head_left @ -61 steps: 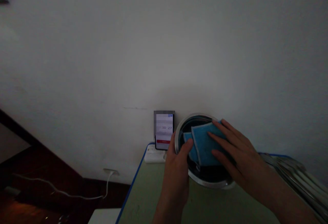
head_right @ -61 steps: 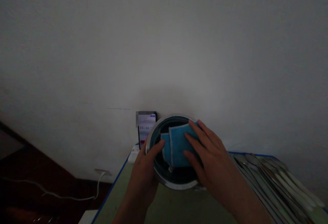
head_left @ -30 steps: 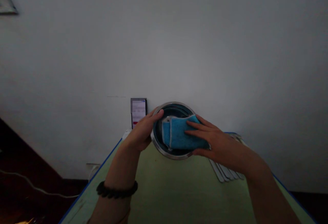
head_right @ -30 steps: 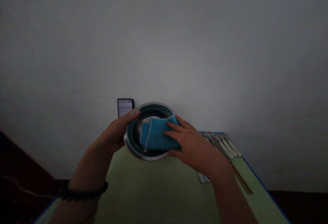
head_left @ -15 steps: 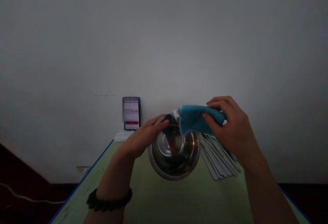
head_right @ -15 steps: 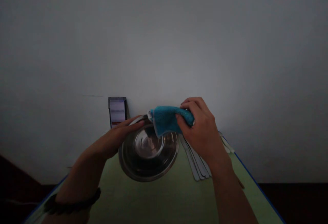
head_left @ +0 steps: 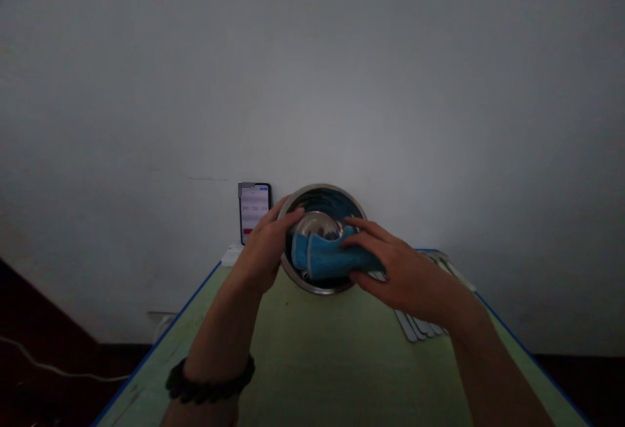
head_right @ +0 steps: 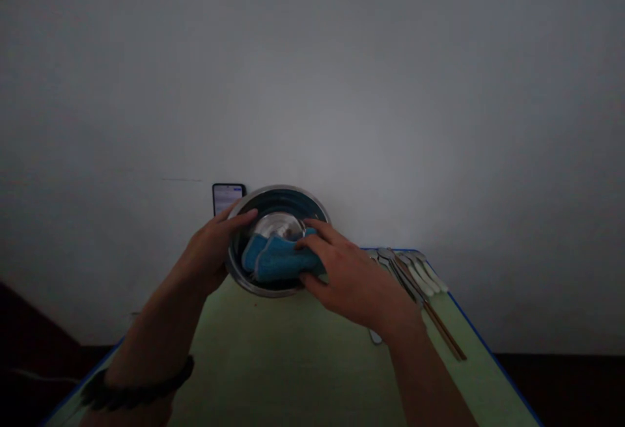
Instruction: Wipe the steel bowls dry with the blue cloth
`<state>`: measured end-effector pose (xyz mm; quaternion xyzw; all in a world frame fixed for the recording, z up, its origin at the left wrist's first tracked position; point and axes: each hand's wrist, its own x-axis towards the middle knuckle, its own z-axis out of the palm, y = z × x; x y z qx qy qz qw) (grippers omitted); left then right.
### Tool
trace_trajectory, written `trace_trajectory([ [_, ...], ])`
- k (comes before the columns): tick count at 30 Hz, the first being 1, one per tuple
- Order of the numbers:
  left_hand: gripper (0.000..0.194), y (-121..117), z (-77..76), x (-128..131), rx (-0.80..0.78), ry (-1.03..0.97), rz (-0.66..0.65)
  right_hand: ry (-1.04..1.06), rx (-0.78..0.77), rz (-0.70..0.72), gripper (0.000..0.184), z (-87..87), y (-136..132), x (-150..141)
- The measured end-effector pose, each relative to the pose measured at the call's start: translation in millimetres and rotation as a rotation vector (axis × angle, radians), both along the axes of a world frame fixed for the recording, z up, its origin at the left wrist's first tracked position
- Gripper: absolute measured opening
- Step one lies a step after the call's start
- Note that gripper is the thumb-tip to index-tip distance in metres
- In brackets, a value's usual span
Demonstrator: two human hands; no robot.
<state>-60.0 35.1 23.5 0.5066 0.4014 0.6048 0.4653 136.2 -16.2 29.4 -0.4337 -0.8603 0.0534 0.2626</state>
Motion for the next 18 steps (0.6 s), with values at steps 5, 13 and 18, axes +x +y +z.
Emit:
trace_trajectory([
  [5,0.028,-2,0.9,5,0.085,0.108,-0.018,0.091,-0.047,-0.062,0.058,-2.9,7,2],
  [13,0.039,7,-7.8,7,-0.012,0.049,-0.059,0.54,-0.043,-0.155,0.058,-8.6,25,-1],
  [18,0.034,9,-10.5,5,0.017,0.049,-0.067,0.501,-0.334,-0.2,0.053,-16.5,30,2],
])
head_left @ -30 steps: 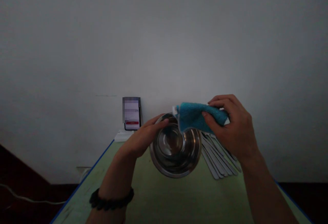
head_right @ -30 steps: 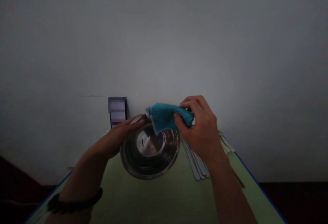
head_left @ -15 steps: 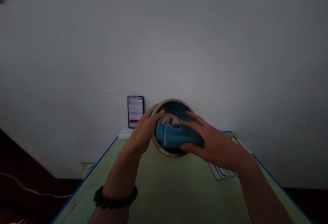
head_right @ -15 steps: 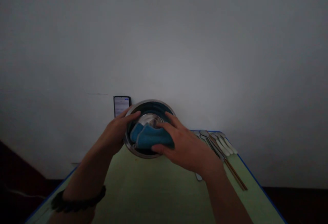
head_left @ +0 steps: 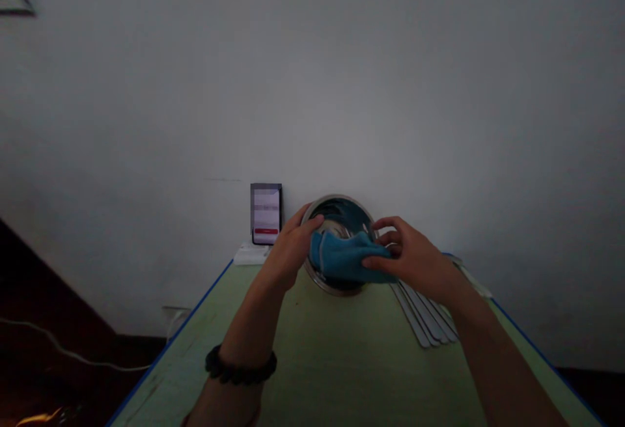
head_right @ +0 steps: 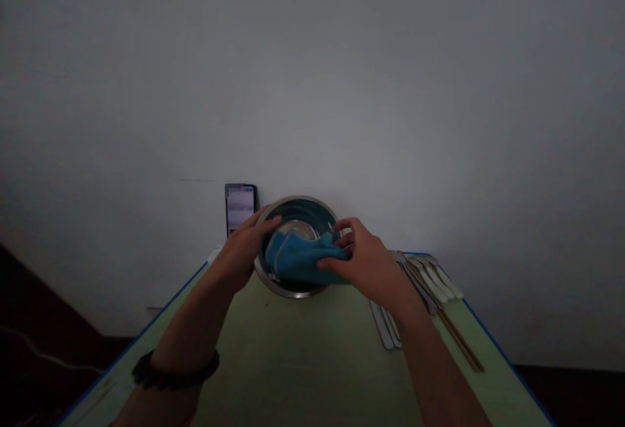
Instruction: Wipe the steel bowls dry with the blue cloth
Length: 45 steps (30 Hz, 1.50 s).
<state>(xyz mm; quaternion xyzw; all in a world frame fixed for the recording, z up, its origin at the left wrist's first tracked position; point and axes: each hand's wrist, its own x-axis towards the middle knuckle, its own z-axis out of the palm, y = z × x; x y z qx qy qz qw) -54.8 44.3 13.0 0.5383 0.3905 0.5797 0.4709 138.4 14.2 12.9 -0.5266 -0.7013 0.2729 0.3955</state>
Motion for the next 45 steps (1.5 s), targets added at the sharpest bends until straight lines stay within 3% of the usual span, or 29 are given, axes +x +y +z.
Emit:
trace_trajectory([
  [2,0.035,-1,0.8,0,0.003,-0.008,0.023,0.013,-0.072,0.055,0.056,-0.6,0,1],
  [7,0.038,-2,2.4,2,0.002,-0.016,-0.007,0.06,-0.1,0.023,0.056,-0.7,-1,2],
  [12,0.037,0,-1.4,1,0.017,0.013,-0.013,0.06,-0.161,0.142,0.048,0.8,0,2],
  [14,0.037,1,-3.8,0,-0.003,0.028,-0.029,0.106,-0.052,0.066,0.046,4.8,0,5],
  [19,0.04,2,-6.9,-3,-0.127,0.012,-0.099,0.315,0.484,-0.388,0.053,16.2,-5,16],
  [22,0.039,1,-5.6,-3,-0.19,-0.016,-0.176,0.324,0.709,-0.459,0.065,17.3,-9,14],
  [25,0.037,1,-3.4,-2,-0.194,-0.057,-0.228,0.146,0.764,-0.27,0.079,14.0,-11,5],
  [28,0.038,2,-2.0,-1,-0.223,-0.137,-0.229,-0.226,0.532,0.166,0.067,8.1,-11,-4],
  [30,0.04,3,-1.3,-1,-0.239,-0.161,-0.19,-0.346,0.379,0.318,0.052,3.5,-9,-8],
  [32,0.04,3,-0.4,-1,-0.221,-0.15,-0.153,-0.335,0.376,0.231,0.038,-0.8,-4,-12],
  [35,0.04,3,0.6,-2,-0.138,-0.117,-0.122,-0.317,0.492,-0.121,0.025,-6.8,4,-18],
  [37,0.04,3,0.0,-2,-0.041,-0.07,-0.063,-0.343,0.484,-0.295,0.028,-10.8,7,-22],
  [41,0.041,5,-3.6,2,0.153,0.009,0.133,-0.296,0.351,-0.348,0.056,-18.5,6,-33],
  [45,0.041,1,-4.4,17,0.23,0.007,0.255,-0.208,0.333,-0.369,0.075,-25.6,9,-38],
])
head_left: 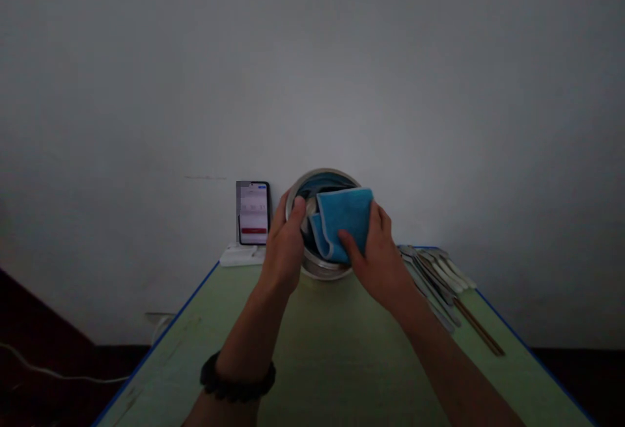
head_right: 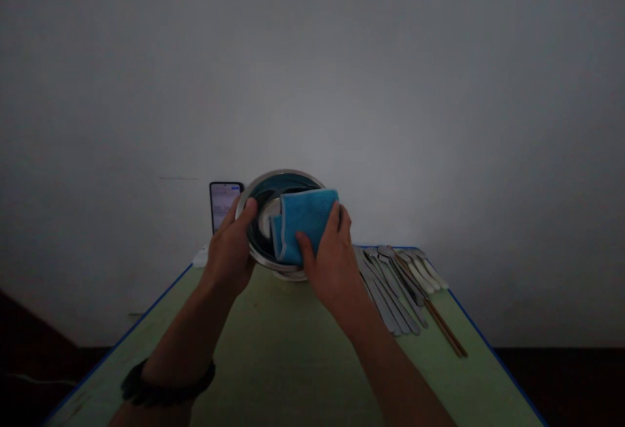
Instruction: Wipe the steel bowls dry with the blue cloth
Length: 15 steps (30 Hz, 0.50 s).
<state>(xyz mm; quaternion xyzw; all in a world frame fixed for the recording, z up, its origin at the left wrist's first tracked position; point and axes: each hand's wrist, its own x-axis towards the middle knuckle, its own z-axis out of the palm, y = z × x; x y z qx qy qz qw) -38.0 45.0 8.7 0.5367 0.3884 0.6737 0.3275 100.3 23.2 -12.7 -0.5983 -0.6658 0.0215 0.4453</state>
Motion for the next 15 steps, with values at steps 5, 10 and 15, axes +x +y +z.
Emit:
trace_trajectory([
  [5,0.038,-15,5.2,16,0.017,0.132,-0.143,0.045,-0.001,-0.047,0.097,-8.3,15,14],
  [10,0.038,-17,6.8,16,-0.003,0.204,-0.187,0.083,-0.003,-0.096,0.071,-2.7,22,34],
  [15,0.042,-15,8.0,10,-0.04,0.311,-0.47,-0.002,-0.084,-0.096,0.029,8.4,19,46],
])
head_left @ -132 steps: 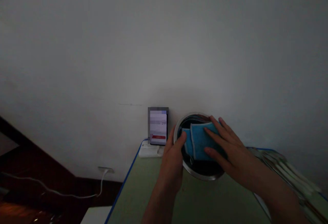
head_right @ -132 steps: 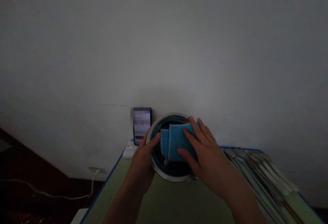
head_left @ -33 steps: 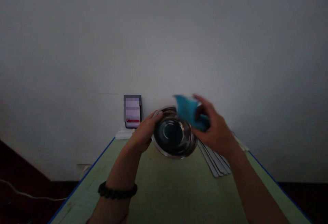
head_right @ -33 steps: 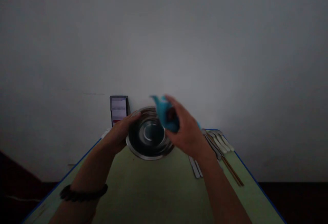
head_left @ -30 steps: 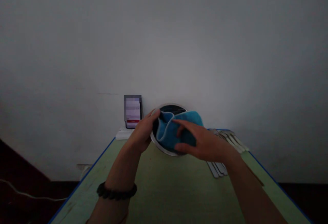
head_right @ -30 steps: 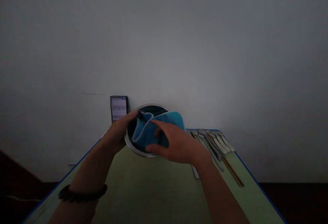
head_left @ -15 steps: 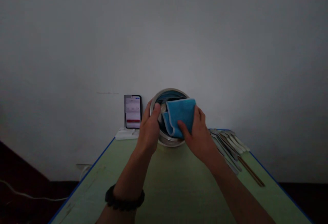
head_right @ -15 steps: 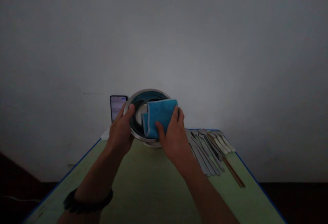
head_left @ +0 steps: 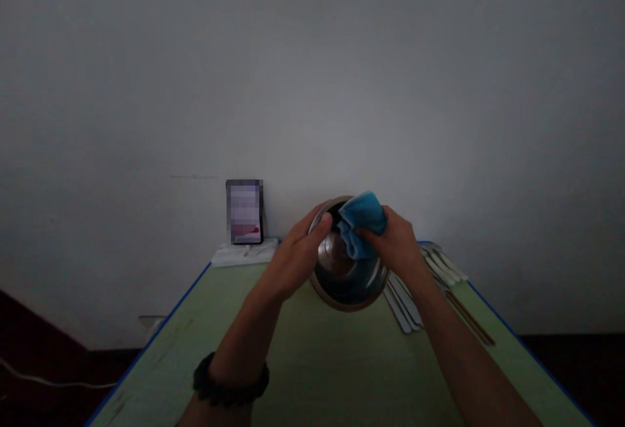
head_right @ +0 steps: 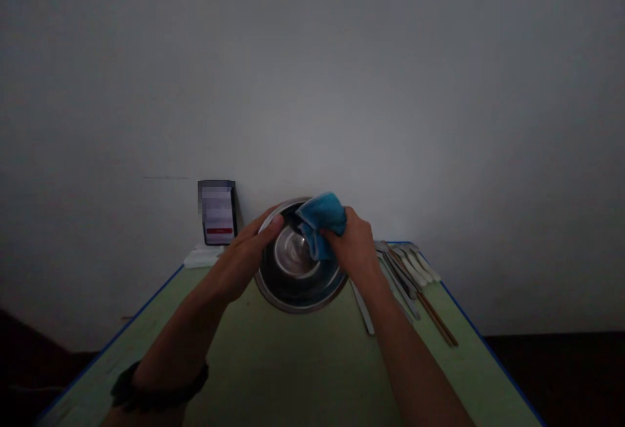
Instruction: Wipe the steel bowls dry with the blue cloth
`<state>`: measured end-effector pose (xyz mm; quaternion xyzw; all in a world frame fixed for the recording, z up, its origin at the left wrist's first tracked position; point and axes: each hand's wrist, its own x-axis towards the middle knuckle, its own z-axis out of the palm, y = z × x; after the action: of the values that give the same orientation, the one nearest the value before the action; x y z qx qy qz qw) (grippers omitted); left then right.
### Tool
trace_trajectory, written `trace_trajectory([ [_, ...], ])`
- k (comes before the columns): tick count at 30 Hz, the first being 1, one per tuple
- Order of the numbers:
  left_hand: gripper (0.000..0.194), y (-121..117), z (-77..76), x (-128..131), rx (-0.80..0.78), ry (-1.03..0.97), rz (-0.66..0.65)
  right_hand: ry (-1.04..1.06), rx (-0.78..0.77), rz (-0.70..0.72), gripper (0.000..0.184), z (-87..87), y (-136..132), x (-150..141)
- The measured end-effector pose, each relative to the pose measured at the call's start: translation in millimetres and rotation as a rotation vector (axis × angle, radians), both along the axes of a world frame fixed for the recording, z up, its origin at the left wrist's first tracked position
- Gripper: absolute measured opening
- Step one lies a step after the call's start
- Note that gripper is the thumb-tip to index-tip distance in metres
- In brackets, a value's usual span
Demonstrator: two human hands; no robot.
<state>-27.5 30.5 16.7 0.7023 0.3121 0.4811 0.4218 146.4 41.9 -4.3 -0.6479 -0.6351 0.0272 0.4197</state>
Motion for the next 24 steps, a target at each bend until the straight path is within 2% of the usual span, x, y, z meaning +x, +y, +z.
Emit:
trace_trajectory([
  [3,0.041,-1,1.6,-4,-0.033,0.093,-0.132,-0.076,0.017,0.033,0.029,0.5,-3,-6],
  [7,0.042,-1,3.5,-14,-0.028,0.202,-0.139,-0.145,0.07,0.096,0.029,-5.8,-5,-20],
  [10,0.041,0,5.3,-20,-0.02,0.173,-0.116,-0.07,0.075,0.08,0.033,-9.7,-2,-22],
  [12,0.039,1,6.5,-21,0.006,0.071,-0.02,0.048,0.061,0.057,0.037,-10.8,1,-20],
  [14,0.039,1,7.1,-18,0.053,-0.04,0.148,0.207,0.011,0.069,0.043,-12.3,4,-19],
  [17,0.039,0,6.0,-8,0.126,-0.178,0.39,0.583,-0.099,0.195,0.044,-17.7,7,-25],
  [19,0.04,0,4.9,-2,0.141,-0.244,0.444,0.846,-0.156,0.319,0.04,-22.1,9,-28],
  [21,0.043,0,4.7,-2,0.111,-0.259,0.385,0.973,-0.191,0.396,0.037,-24.4,10,-28],
  [24,0.047,1,6.2,-14,0.003,-0.137,0.205,0.839,-0.172,0.346,0.03,-20.5,10,-18],
])
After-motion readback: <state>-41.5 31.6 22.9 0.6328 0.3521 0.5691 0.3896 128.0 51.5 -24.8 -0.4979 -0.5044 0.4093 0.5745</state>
